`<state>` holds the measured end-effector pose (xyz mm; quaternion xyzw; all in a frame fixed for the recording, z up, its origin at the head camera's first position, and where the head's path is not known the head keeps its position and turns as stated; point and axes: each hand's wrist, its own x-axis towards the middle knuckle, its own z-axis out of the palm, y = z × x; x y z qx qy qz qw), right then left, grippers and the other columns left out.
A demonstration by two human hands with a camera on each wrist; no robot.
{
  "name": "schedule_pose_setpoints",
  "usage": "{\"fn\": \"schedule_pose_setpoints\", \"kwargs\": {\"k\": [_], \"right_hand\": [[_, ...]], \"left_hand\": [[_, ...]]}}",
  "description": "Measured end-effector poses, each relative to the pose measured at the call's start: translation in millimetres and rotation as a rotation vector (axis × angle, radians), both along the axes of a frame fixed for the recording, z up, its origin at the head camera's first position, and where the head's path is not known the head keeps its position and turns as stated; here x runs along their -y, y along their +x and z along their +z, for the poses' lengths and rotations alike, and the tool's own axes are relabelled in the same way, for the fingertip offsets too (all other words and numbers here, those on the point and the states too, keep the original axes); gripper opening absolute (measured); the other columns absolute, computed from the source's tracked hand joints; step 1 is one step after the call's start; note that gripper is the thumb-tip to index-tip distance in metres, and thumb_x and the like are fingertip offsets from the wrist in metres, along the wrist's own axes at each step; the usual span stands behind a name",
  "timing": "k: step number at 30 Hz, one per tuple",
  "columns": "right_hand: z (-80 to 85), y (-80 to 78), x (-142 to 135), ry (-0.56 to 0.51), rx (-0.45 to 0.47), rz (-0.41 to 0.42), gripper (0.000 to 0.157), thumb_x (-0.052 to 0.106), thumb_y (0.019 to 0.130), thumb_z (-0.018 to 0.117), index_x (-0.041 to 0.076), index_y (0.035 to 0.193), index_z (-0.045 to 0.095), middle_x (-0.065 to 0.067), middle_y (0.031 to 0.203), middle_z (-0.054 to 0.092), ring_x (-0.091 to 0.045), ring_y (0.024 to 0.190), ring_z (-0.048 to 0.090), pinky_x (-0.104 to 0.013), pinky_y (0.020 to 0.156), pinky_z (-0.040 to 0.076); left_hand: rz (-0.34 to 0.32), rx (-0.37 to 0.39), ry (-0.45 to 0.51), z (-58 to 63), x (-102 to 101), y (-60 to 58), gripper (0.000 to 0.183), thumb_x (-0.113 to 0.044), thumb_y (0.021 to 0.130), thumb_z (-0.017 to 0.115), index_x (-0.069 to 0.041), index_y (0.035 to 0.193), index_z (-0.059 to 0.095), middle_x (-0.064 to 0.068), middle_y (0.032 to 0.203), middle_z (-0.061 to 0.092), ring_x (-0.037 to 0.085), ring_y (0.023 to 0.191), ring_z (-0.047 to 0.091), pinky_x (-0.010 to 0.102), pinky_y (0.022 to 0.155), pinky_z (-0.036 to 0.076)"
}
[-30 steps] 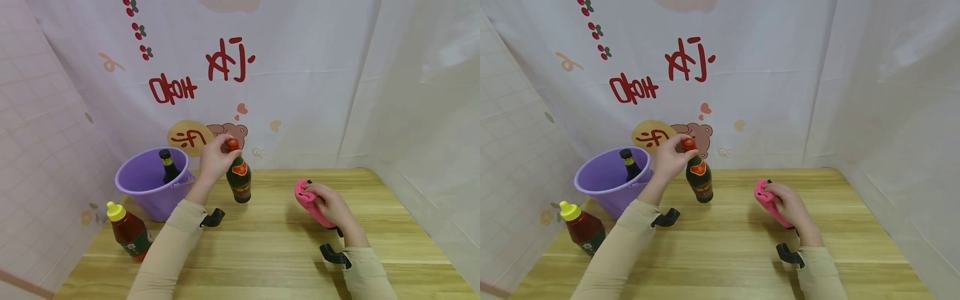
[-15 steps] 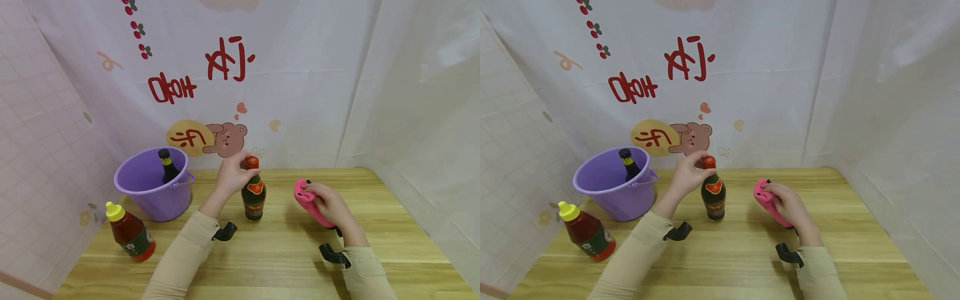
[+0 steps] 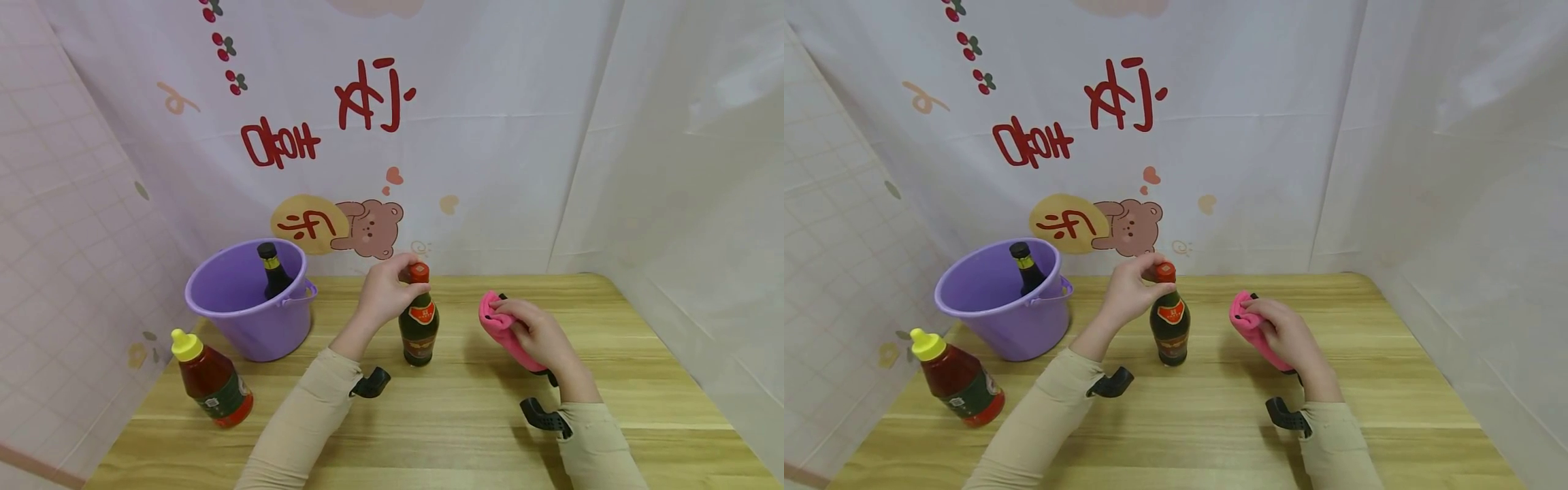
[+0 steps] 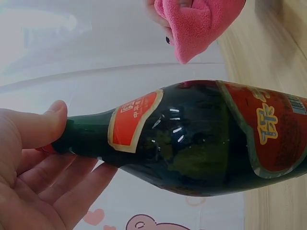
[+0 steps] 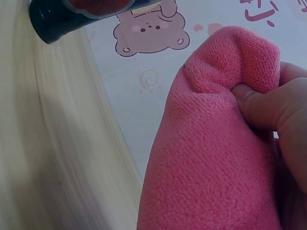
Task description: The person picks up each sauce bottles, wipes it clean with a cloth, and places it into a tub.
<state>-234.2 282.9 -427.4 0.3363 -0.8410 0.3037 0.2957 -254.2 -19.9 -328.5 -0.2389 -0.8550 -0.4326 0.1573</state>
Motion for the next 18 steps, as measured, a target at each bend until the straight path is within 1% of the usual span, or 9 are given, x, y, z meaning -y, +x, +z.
{"fn": "schedule_pose_setpoints", "kwargs": {"k": [5, 12, 14, 18], "right_hand": [[0.9, -0.1, 2, 0.005, 0.004, 0.008, 0.046, -0.027, 0.073, 0.065, 0.007, 0.104, 0.069, -0.009, 0.106, 0.068, -0.029, 0.1, 0.063, -0.009, 0.097, 0.035], [4.0, 0.9, 5, -0.001, 0.008, 0.016, 0.048, -0.028, 0.073, 0.065, 0.007, 0.105, 0.069, -0.01, 0.108, 0.068, -0.03, 0.102, 0.063, -0.009, 0.098, 0.035], [5.6, 1.1, 7, -0.005, 0.001, 0.026, 0.048, -0.028, 0.073, 0.065, 0.007, 0.106, 0.069, -0.01, 0.109, 0.068, -0.03, 0.103, 0.062, -0.01, 0.099, 0.035], [10.5, 2.3, 10, -0.025, -0.019, 0.062, 0.048, -0.029, 0.073, 0.065, 0.006, 0.106, 0.069, -0.011, 0.112, 0.067, -0.029, 0.107, 0.061, -0.012, 0.101, 0.036]], "left_hand": [[-0.001, 0.006, -0.004, 0.1, 0, 0.3, 0.032, -0.011, 0.081, 0.083, -0.009, 0.109, 0.068, 0.002, 0.097, 0.07, 0.016, 0.084, 0.068, 0.033, 0.074, 0.056], [-0.018, -0.018, -0.003, -1.6, -1, -0.1, 0.032, -0.012, 0.081, 0.084, -0.009, 0.108, 0.068, 0.002, 0.096, 0.07, 0.015, 0.083, 0.067, 0.033, 0.074, 0.054], [-0.023, -0.019, -0.004, -2.3, -1, 0.1, 0.032, -0.013, 0.081, 0.083, -0.009, 0.108, 0.068, 0.001, 0.096, 0.07, 0.015, 0.083, 0.067, 0.033, 0.074, 0.054], [-0.036, 0.002, 0.006, -3.0, -1, 0.3, 0.032, -0.014, 0.082, 0.083, -0.01, 0.11, 0.067, 0.001, 0.096, 0.07, 0.015, 0.085, 0.067, 0.033, 0.074, 0.054]]}}
